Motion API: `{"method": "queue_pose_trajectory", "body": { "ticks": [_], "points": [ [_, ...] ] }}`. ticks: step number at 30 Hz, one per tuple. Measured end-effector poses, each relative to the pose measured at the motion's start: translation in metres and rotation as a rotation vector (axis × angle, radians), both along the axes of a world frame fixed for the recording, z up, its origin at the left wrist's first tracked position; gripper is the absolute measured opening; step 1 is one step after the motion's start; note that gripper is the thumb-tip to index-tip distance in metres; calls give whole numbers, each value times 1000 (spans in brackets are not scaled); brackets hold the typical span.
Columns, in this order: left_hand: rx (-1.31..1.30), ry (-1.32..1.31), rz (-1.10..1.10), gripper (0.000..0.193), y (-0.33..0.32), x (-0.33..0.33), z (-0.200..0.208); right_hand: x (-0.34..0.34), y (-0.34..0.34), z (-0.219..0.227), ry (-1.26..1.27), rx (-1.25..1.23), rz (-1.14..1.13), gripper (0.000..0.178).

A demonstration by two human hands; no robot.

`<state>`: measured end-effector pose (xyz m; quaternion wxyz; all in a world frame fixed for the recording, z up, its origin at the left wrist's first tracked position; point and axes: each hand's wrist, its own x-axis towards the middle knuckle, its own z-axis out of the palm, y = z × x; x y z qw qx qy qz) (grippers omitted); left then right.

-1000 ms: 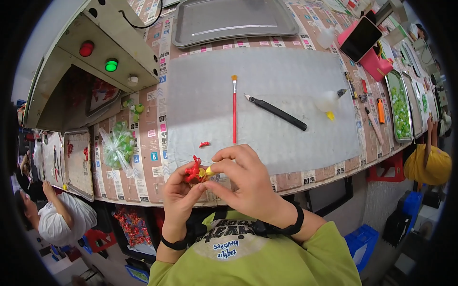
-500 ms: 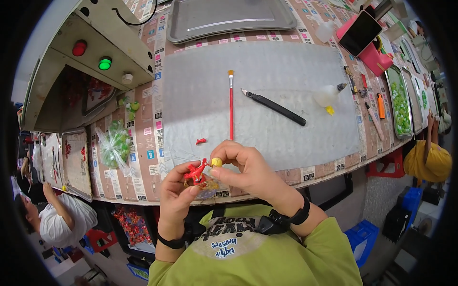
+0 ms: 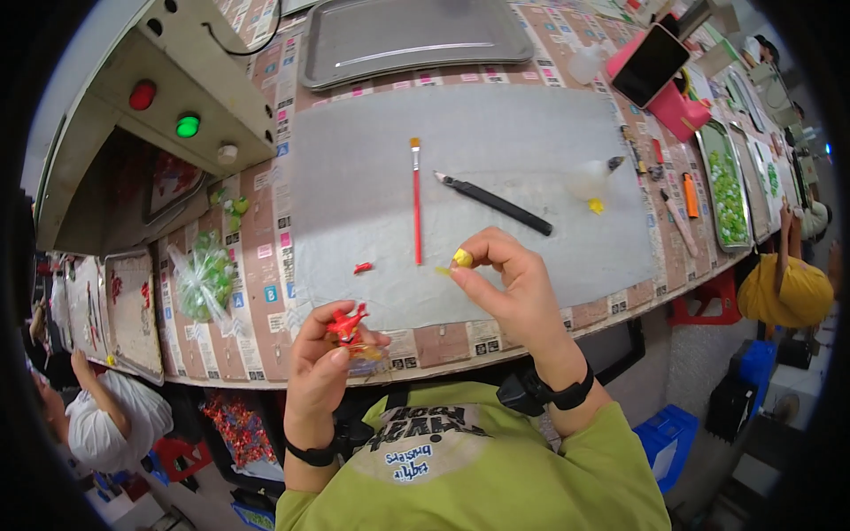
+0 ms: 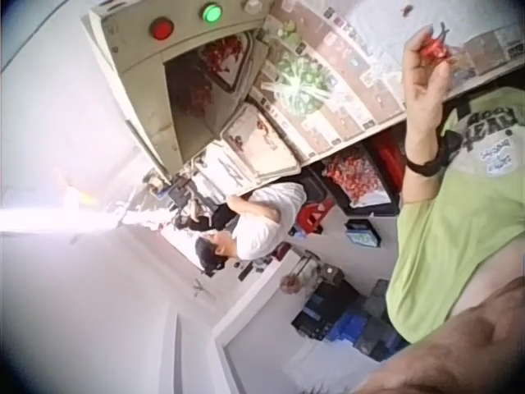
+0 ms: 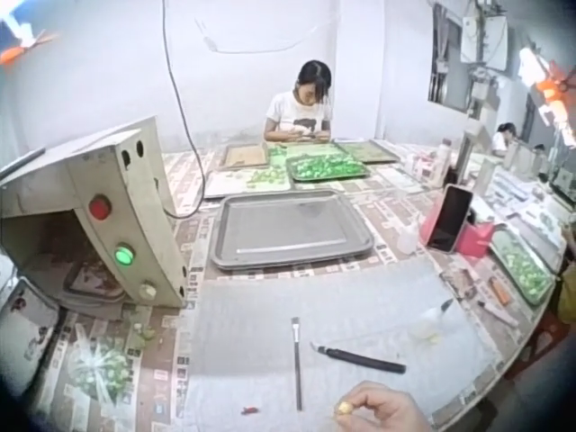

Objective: Assemble small red and yellow plastic components for a toy or figurine at a manufacturing workbench.

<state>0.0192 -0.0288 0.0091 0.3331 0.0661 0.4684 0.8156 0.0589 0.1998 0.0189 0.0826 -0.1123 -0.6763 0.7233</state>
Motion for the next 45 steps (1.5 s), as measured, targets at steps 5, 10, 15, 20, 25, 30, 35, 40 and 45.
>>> {"method": "queue_pose_trajectory", "body": {
  "ticks": [5,10,15,20,25,30,35,40,45],
  "points": [
    [-17,-40,34,45,-5,-2,0,1,44,1,56,537,-311,7],
    [-69,3,25,50,-4,-2,2,17,82,-2,5,901,-464,9],
    [-143,65,92,67,2,-4,0,36,121,-14,-156,1062,-703,8],
    [-140,87,91,68,5,-5,2,40,139,-30,-199,1429,-550,8],
    [-198,75,89,53,1,-2,2,41,134,-17,-338,1390,-322,9],
    [-214,144,19,54,4,-1,2,41,123,-3,-360,1318,-413,8],
    [-224,178,-15,63,8,-2,11,23,103,2,-275,1330,-540,13],
    [-232,220,-59,74,12,0,18,22,55,19,-83,718,-350,15],
    [-192,203,-138,78,13,2,17,1,-22,18,-16,305,218,17]
  ]
}}
